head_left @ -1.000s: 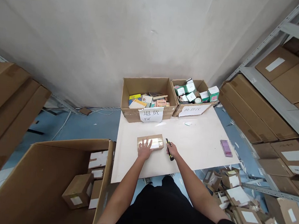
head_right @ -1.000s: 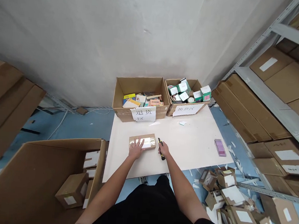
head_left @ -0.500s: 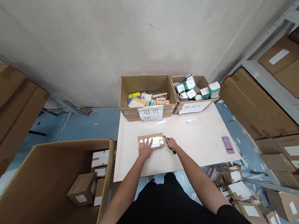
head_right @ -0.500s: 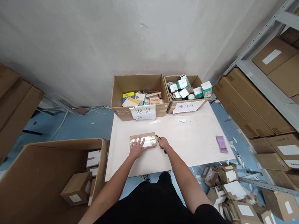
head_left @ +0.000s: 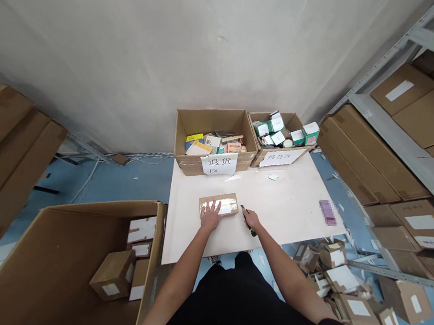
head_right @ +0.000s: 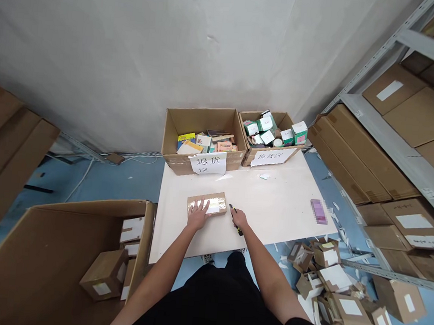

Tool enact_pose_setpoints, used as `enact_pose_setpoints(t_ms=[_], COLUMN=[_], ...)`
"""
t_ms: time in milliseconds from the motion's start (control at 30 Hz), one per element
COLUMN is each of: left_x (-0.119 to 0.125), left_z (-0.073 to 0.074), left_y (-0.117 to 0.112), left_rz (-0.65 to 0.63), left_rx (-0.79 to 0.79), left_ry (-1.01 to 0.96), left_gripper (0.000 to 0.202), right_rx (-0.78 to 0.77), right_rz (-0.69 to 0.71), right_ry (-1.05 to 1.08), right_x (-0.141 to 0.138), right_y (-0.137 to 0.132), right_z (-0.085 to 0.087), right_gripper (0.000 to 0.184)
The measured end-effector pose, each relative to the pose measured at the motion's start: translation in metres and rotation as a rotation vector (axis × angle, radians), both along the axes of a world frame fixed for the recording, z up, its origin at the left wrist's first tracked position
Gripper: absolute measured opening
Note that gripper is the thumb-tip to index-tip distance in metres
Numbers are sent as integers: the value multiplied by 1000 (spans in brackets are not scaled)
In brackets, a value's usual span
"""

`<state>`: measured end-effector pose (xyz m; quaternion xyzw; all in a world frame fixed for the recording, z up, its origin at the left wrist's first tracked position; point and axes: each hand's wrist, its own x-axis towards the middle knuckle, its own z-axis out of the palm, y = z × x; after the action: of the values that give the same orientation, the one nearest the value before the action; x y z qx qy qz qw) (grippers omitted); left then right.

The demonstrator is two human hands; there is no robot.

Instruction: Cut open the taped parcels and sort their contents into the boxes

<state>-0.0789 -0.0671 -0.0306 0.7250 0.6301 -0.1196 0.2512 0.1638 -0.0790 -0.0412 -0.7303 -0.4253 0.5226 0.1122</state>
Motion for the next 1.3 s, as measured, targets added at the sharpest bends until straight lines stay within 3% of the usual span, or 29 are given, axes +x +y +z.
enact_pose_setpoints(t_ms=[333,567,733,1067,1300], left_x=[-1,0,-1,-2,-4], left_z=[-1,-4,-8,-15,-18], left_y=[0,2,0,-1,-1], left_rz=[6,6,14,15,6], left_rx=[1,-2,26,44,52], left_ry=[13,32,-20,-30,-34], left_gripper=[69,68,69,68,68], right_rx=[-36,-59,-5,-26,-10], right_rz=[-3,161,11,0,53], right_ry=[-11,-19,-14,35,56], right_x=[-17,-17,-8,-10,-4], right_y=[38,20,1,37,31], right_z=[15,7,-6,6,4], right_gripper=[51,49,51,55,56])
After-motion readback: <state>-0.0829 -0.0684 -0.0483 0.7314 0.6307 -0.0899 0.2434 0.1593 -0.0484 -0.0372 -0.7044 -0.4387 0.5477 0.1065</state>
